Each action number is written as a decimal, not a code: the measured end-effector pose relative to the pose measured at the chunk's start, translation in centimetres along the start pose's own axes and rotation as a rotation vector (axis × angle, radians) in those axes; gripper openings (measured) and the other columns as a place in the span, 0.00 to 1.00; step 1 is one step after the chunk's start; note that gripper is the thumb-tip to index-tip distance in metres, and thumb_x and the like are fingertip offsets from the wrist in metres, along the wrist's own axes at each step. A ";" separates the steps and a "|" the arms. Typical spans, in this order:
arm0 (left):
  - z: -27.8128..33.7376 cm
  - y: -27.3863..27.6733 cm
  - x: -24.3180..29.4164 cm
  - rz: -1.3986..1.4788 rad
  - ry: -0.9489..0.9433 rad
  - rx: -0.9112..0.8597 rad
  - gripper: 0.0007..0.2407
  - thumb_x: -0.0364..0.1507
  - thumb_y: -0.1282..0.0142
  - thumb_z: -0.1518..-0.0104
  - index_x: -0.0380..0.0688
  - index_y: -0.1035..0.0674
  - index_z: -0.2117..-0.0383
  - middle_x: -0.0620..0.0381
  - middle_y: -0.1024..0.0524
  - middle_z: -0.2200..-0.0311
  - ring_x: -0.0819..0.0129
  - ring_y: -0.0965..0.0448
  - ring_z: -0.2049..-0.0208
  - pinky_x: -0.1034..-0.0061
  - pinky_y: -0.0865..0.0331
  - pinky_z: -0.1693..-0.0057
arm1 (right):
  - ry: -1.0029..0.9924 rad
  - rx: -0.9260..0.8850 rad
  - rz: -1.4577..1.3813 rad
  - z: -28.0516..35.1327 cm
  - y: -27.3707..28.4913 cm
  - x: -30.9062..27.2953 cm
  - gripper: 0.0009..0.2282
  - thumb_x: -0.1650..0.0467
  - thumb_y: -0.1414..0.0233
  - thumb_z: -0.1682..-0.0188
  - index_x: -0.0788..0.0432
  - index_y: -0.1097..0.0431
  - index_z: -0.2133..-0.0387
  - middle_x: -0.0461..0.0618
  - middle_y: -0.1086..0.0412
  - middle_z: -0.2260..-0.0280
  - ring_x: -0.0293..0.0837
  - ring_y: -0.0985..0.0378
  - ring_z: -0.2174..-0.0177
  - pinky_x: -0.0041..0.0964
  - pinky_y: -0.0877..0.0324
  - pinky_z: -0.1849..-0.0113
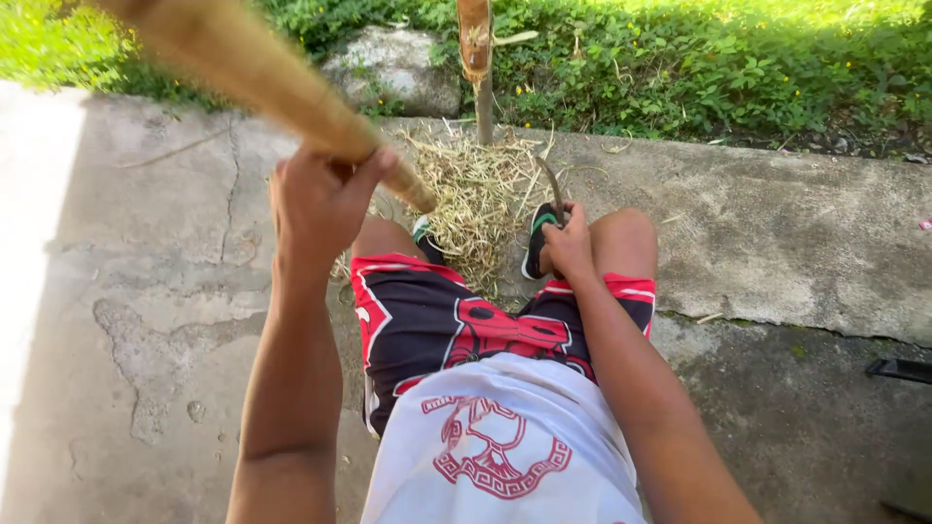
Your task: The recorder is scraping and shaving the surface of a bamboo pole using a handheld sickle tool.
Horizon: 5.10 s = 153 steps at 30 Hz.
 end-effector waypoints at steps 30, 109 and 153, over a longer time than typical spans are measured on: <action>3.6 -18.8 -14.6 0.612 0.713 -0.320 0.19 0.47 0.48 0.42 0.45 0.29 0.59 0.55 0.30 0.80 0.67 0.27 0.88 0.71 0.30 0.80 | 0.069 -0.038 0.114 0.1 -1.7 -0.2 0.18 0.73 0.45 0.57 0.63 0.39 0.53 0.56 0.29 0.67 0.47 0.24 0.70 0.43 0.28 0.66; -27.7 -26.1 -21.0 -0.012 -0.032 0.387 0.07 0.34 0.35 0.44 0.48 0.19 0.70 0.59 0.25 0.67 0.60 0.26 0.62 0.63 0.32 0.58 | 0.218 -0.277 0.508 -25.3 -9.6 -15.8 0.19 0.57 0.47 0.41 0.62 0.27 0.72 0.44 0.34 0.83 0.35 0.38 0.83 0.38 0.46 0.80; -19.2 -21.8 -17.3 -0.264 0.082 -0.052 0.08 0.33 0.38 0.42 0.46 0.23 0.74 0.58 0.32 0.69 0.63 0.31 0.65 0.64 0.38 0.59 | 0.099 -0.364 0.465 -17.5 -6.9 -12.9 0.14 0.62 0.47 0.45 0.59 0.27 0.74 0.48 0.34 0.85 0.41 0.35 0.83 0.43 0.42 0.78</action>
Point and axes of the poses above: each hand's wrist, its own z-axis away from the middle knuckle, its own y-axis out of the back of the hand, x = y × z, the point moved 2 cm from there along -z, towards the middle knuckle
